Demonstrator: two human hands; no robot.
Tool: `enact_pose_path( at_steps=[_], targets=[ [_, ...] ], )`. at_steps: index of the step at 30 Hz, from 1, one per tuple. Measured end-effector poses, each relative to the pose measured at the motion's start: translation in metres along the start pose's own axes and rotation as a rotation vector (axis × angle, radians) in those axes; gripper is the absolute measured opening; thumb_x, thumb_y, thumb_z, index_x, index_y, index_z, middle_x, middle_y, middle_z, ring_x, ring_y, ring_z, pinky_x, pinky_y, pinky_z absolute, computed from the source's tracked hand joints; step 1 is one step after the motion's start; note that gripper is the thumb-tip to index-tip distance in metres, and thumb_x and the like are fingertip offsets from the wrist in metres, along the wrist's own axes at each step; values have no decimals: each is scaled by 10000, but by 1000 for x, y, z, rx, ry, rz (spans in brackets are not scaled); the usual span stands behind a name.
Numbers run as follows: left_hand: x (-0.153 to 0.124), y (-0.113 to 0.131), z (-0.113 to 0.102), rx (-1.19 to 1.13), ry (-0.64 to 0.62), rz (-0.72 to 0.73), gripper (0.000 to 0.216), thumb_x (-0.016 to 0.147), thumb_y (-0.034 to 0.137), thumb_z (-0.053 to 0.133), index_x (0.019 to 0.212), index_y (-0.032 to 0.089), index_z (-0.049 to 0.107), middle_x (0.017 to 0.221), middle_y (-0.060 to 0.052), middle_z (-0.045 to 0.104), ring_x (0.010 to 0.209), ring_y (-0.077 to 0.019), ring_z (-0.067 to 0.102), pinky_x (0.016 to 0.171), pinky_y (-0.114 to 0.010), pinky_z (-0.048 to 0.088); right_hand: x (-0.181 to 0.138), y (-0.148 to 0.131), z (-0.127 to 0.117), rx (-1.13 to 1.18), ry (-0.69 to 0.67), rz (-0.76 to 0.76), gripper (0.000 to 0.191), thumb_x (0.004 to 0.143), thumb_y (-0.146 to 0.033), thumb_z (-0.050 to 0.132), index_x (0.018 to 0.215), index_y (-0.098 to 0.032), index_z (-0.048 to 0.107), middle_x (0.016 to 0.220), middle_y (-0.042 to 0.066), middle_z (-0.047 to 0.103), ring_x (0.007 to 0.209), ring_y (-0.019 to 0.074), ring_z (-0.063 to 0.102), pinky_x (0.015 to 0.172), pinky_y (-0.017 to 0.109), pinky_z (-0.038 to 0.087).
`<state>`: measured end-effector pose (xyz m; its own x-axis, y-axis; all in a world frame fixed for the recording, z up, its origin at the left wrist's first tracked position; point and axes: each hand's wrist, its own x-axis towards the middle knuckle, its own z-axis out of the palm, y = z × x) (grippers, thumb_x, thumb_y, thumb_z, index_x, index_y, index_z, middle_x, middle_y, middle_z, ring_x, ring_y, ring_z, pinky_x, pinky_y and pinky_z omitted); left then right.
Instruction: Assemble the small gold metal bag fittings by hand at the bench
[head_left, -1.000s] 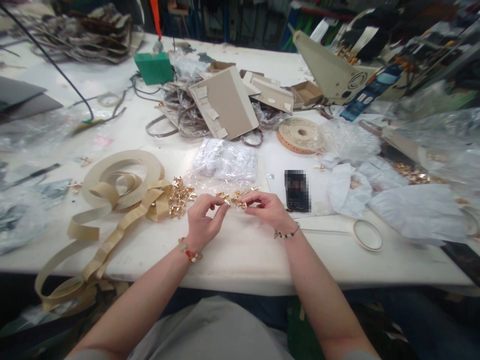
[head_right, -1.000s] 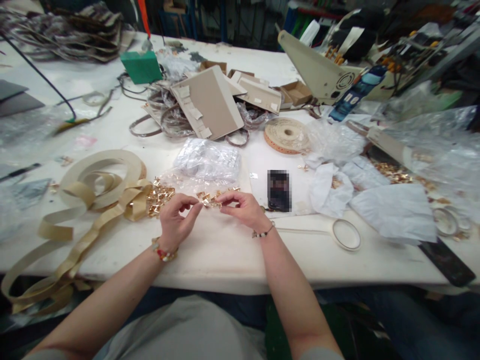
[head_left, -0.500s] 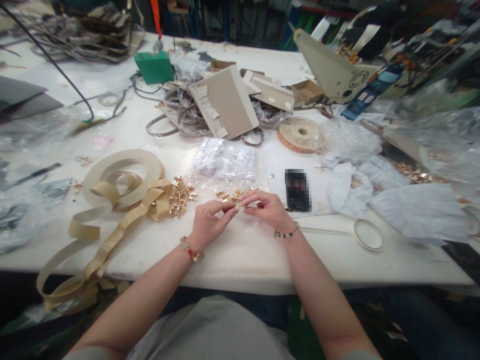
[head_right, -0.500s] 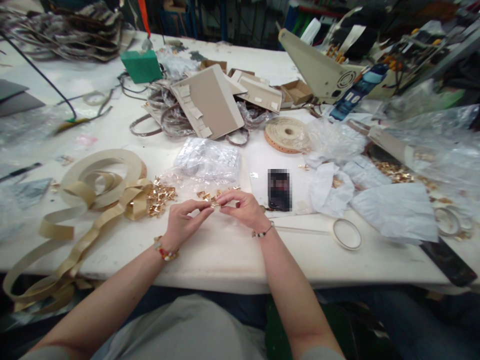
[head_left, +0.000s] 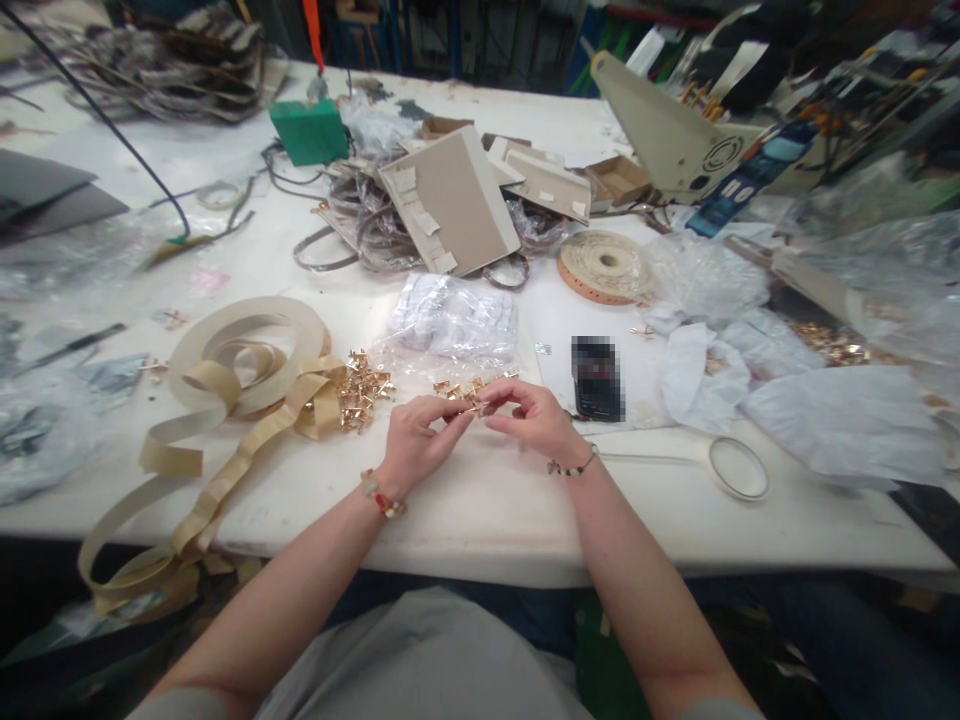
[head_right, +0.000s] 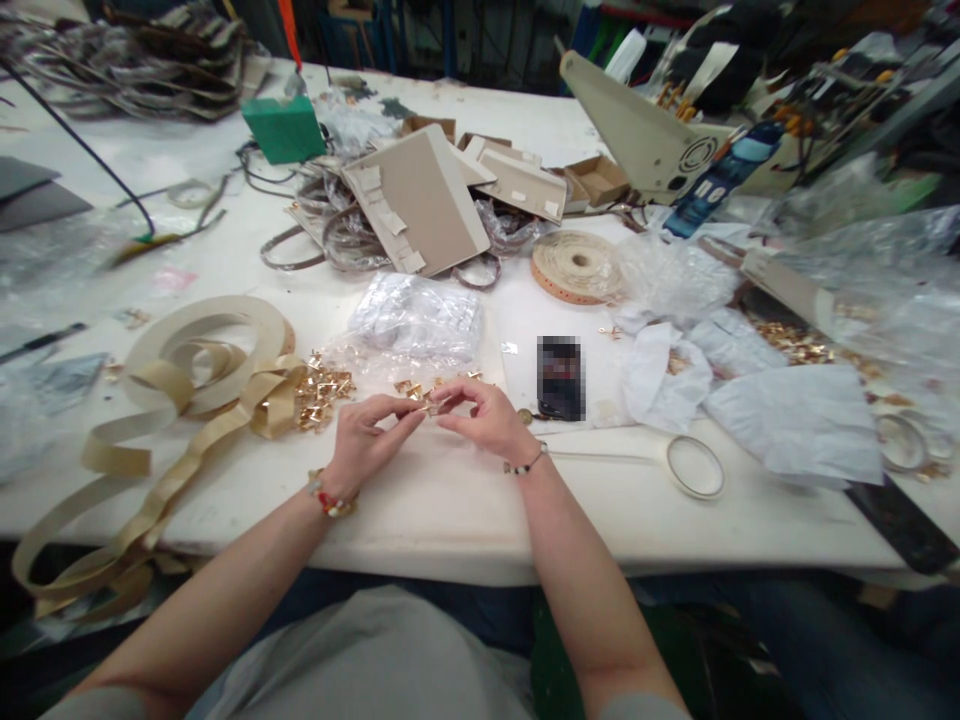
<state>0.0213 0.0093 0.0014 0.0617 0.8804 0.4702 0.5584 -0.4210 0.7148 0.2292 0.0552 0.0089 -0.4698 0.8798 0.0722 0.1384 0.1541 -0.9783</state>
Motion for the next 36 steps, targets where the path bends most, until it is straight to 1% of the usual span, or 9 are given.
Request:
enact_pose_path(
  at_steps=[5, 12, 17, 19, 22, 25, 29, 33, 36],
  targets=[
    [5, -14, -5, 136, -24, -49, 235, 942, 363, 601, 817, 208, 726, 751, -41, 736, 692, -183, 663, 674, -299, 474, 2, 3, -2, 152, 125, 57, 214, 835, -358, 735, 955, -182, 713, 944, 57, 720, 766, 154, 665, 758, 312, 535],
    [9, -28, 5, 321, -158, -37, 424, 1036, 398, 380, 748, 204, 624, 677, -56, 620, 667, -217, 554, 659, -312, 366, 4, 4, 1, 195, 135, 64, 255, 814, -396, 753, 933, -177, 702, 860, 41, 710, 685, 132, 620, 679, 290, 520],
    [5, -26, 0, 430, -32, -2, 494, 959, 568, 517, 624, 212, 589, 547, -28, 526, 563, -196, 468, 605, -312, 252, 2, 0, 2, 225, 155, 81, 237, 809, -376, 751, 927, -177, 700, 852, 40, 707, 673, 118, 621, 564, 231, 493],
    [3, -19, -3, 454, 37, 82, 527, 929, 610, 548, 585, 210, 556, 531, -17, 522, 557, -185, 473, 622, -324, 263, 1, -2, 2, 247, 150, 101, 256, 803, -391, 757, 930, -178, 696, 849, 41, 706, 661, 119, 626, 487, 203, 453],
    [0, -3, -1, 425, 3, 260, 505, 919, 635, 549, 656, 206, 586, 591, -11, 604, 613, -182, 538, 695, -347, 324, 1, -4, 2, 306, 134, 87, 278, 788, -403, 777, 921, -175, 690, 821, 34, 698, 647, 121, 635, 484, 206, 472],
    [-1, 11, 8, 406, -112, 341, 475, 879, 663, 594, 934, 197, 668, 825, -44, 728, 778, -212, 627, 774, -368, 361, 0, -5, 2, 365, 115, 60, 269, 792, -395, 784, 912, -174, 687, 804, 26, 693, 626, 116, 633, 536, 237, 516],
    [0, 14, 19, 354, -213, 280, 424, 929, 545, 605, 1169, 196, 631, 974, -52, 758, 875, -215, 659, 800, -367, 368, 0, -6, 2, 416, 91, 43, 263, 791, -381, 796, 913, -176, 684, 782, 17, 689, 596, 109, 622, 571, 259, 528],
    [1, 10, 22, 288, -269, 193, 160, 990, 334, 554, 989, 223, 670, 852, -1, 748, 790, -172, 656, 767, -350, 358, 0, -5, 2, 439, 64, 33, 270, 790, -387, 796, 910, -178, 674, 769, 15, 678, 593, 114, 622, 574, 266, 519],
    [1, 11, 20, 237, -271, 214, 166, 990, 249, 527, 902, 233, 667, 809, 15, 732, 790, -161, 652, 760, -346, 354, 0, -4, 2, 406, 42, 43, 277, 790, -395, 784, 910, -180, 659, 794, 22, 675, 609, 122, 620, 562, 266, 511]
  ],
)
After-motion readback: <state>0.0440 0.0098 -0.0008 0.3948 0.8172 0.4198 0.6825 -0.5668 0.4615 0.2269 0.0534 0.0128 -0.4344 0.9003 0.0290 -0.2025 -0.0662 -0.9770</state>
